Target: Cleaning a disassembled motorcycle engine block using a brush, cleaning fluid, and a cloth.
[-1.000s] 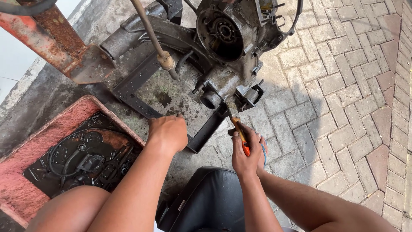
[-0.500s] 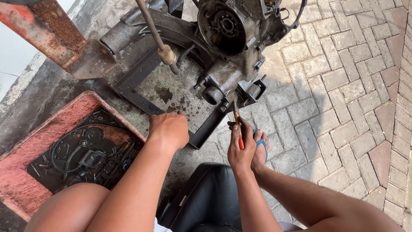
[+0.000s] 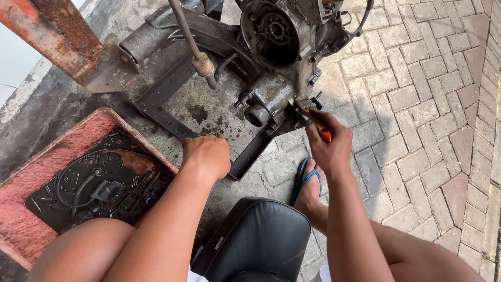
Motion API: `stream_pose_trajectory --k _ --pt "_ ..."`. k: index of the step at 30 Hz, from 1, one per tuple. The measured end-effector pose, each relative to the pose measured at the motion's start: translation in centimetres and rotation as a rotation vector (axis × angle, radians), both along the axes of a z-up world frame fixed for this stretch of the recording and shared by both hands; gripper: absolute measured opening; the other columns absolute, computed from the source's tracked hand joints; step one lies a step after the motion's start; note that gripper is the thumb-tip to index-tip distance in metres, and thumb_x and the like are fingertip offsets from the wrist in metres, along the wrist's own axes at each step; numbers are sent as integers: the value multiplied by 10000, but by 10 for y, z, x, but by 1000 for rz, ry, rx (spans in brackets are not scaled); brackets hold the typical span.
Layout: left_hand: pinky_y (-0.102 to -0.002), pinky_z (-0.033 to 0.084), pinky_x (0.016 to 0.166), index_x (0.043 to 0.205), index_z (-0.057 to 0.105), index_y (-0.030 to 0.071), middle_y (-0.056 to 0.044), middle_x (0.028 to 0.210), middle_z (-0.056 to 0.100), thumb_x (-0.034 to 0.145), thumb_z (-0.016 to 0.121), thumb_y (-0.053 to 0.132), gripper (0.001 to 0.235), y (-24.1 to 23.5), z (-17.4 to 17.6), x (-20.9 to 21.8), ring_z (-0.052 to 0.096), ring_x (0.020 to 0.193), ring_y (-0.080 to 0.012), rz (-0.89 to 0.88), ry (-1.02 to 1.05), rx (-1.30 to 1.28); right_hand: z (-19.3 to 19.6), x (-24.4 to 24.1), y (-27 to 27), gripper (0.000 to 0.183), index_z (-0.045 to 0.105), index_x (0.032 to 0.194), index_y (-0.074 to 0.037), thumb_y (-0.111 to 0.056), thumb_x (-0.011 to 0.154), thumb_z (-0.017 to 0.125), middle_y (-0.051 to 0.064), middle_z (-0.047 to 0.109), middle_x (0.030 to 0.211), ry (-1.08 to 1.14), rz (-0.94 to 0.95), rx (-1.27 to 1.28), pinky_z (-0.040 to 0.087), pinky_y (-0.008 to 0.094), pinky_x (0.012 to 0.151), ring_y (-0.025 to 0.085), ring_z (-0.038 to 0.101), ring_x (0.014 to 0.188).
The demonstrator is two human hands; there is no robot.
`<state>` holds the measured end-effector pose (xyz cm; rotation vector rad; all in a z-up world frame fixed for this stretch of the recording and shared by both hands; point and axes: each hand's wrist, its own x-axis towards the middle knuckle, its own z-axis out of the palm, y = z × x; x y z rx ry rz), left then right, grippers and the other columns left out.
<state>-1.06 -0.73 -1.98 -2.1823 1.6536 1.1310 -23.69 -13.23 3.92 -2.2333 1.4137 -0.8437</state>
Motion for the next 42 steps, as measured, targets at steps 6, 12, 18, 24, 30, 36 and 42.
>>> stream_pose_trajectory --k 6,12,18,24,30,36,42 --pt "-659 415 1053 1517 440 -45 -226 1206 722 953 374 39 574 3 6 6 686 1155 -406 28 14 -29 31 -22 -45 158 783 936 -405 -349 808 709 -120 633 562 262 -80 180 479 250 734 109 669 697" --pt "-640 415 1068 1512 442 -56 -223 1208 728 958 374 31 564 3 9 5 683 1174 -402 40 5 4 -1 6 -36 260 653 1276 -3 -137 1063 589 179 747 981 -511 70 270 563 271 743 196 701 893" --pt "-671 381 1091 1533 416 -39 -250 1255 699 940 412 37 598 6 0 5 659 1204 -430 41 15 -2 -18 1 -41 220 759 1165 -45 -126 1001 637 160 702 836 -509 -114 150 556 278 678 173 649 803" --pt "-668 369 1098 1531 416 -50 -249 1312 674 938 405 19 597 8 8 9 648 1231 -433 -3 5 29 -6 12 -71 285 720 1254 -72 -152 980 723 251 731 1064 -232 -93 73 612 445 835 392 709 1011" --pt "-674 365 1107 1533 420 -41 -255 1305 676 942 419 25 595 6 4 10 646 1225 -447 46 17 10 13 12 -62 269 737 1230 -115 -189 976 687 98 760 1009 -264 -35 122 589 308 780 178 683 879" --pt "-702 362 1088 1533 416 -44 -265 1302 672 928 439 19 609 4 -11 4 642 1219 -457 -11 -1 33 9 20 -56 212 735 1212 -86 -189 1042 662 162 764 970 -581 -79 125 611 285 791 192 726 886" --pt "-648 402 1080 1537 416 -33 -237 1316 673 932 415 23 608 4 5 7 659 1205 -430 -6 -15 57 1 47 -43 326 688 1283 -75 -297 1044 683 134 796 998 -611 -249 146 577 222 680 129 728 843"
